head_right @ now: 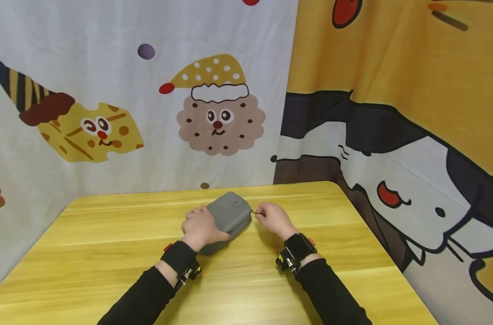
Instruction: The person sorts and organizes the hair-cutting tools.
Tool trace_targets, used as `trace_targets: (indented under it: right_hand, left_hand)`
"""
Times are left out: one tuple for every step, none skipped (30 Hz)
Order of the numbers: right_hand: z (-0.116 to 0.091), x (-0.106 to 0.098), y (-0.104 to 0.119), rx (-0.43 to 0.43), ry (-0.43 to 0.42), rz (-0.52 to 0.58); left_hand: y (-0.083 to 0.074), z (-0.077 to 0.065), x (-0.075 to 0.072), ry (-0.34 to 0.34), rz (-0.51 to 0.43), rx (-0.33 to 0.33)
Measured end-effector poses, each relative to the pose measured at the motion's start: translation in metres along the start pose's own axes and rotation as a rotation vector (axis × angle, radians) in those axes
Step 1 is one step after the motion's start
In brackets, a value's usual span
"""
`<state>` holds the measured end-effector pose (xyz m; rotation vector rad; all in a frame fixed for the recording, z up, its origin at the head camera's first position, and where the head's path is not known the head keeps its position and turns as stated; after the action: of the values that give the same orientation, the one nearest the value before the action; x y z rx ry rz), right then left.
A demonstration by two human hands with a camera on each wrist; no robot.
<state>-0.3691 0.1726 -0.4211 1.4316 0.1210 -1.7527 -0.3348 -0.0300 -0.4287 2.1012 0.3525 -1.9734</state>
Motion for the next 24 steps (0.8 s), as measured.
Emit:
trace_targets:
  right_hand:
    - [0.001, 0.0, -0.001, -0.001, 0.002, 0.003]
    - [0.002, 0.0, -0.001, -0.002, 0.002, 0.006]
    - [0.003, 0.0, -0.002, -0.006, 0.001, 0.007]
    - [0.004, 0.0, -0.002, -0.009, -0.001, 0.007]
    - [0.004, 0.0, -0.002, -0.012, -0.002, 0.007]
    - [0.005, 0.0, -0.003, -0.016, -0.003, 0.007]
    - [0.006, -0.001, -0.003, -0.02, -0.004, 0.007]
    - [0.007, -0.001, -0.003, -0.023, -0.004, 0.005]
    - [0.008, -0.001, -0.004, -0.025, -0.005, 0.005]
    - [0.008, -0.001, -0.004, -0.027, -0.005, 0.007]
    - [0.009, -0.001, -0.005, -0.028, -0.005, 0.01]
    - [0.009, -0.001, -0.005, -0.028, -0.004, 0.013]
    - [0.01, -0.002, -0.006, -0.027, -0.004, 0.014]
    - [0.01, -0.002, -0.007, -0.027, -0.003, 0.015]
    - [0.011, -0.002, -0.007, -0.025, -0.003, 0.016]
    - [0.011, -0.002, -0.008, -0.024, -0.002, 0.016]
    - [0.012, -0.003, -0.009, -0.023, -0.002, 0.015]
    - [0.012, -0.002, -0.01, -0.023, -0.001, 0.014]
    - [0.013, -0.002, -0.011, -0.025, 0.0, 0.011]
    - [0.013, -0.002, -0.012, -0.026, 0.001, 0.01]
    - [0.014, -0.002, -0.013, -0.027, 0.001, 0.01]
    - [0.015, -0.002, -0.013, -0.027, 0.002, 0.012]
    - [0.015, -0.002, -0.014, -0.027, 0.003, 0.012]
    - [0.016, -0.002, -0.015, -0.026, 0.004, 0.016]
  left_hand:
    - [0.0, 0.001, 0.0, 0.001, 0.0, 0.003]
    - [0.001, 0.001, 0.0, 0.004, -0.004, 0.007]
    - [0.001, 0.002, 0.001, 0.011, -0.009, 0.016]
    - [0.002, 0.002, 0.0, 0.013, -0.021, 0.029]
    - [0.002, 0.003, 0.001, 0.017, -0.03, 0.045]
    - [0.003, 0.003, 0.001, 0.016, -0.046, 0.063]
    - [0.004, 0.004, 0.001, 0.018, -0.056, 0.082]
    - [0.005, 0.004, 0.001, 0.017, -0.072, 0.103]
    - [0.006, 0.004, 0.002, 0.015, -0.088, 0.124]
    - [0.007, 0.004, 0.001, 0.007, -0.106, 0.146]
    - [0.008, 0.004, 0.001, 0.004, -0.121, 0.166]
    - [0.009, 0.004, 0.0, 0.001, -0.135, 0.186]
    - [0.009, 0.003, 0.0, 0.002, -0.148, 0.206]
    - [0.01, 0.003, -0.001, 0.004, -0.162, 0.227]
    - [0.01, 0.002, -0.002, 0.008, -0.176, 0.248]
    - [0.01, 0.002, -0.002, 0.016, -0.188, 0.267]
    - [0.011, 0.002, -0.003, 0.025, -0.201, 0.283]
    - [0.011, 0.003, -0.004, 0.03, -0.213, 0.299]
    - [0.011, 0.003, -0.004, 0.037, -0.221, 0.312]
    - [0.012, 0.004, -0.005, 0.039, -0.232, 0.326]
    - [0.012, 0.004, -0.006, 0.037, -0.242, 0.341]
    - [0.012, 0.005, -0.006, 0.033, -0.249, 0.356]
    - [0.012, 0.007, -0.006, 0.029, -0.26, 0.373]
    - [0.012, 0.008, -0.006, 0.024, -0.266, 0.389]
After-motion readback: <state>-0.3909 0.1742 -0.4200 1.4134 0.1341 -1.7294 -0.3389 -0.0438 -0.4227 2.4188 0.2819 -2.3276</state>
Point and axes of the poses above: each hand's wrist, its own z-axis towards the middle knuckle, its own x-axis out of the palm, y = z × x, the point moved 9 cm from there along z, towards the middle knuckle, and after that the axes turned 15 degrees about -x, right-handed, at the moved point
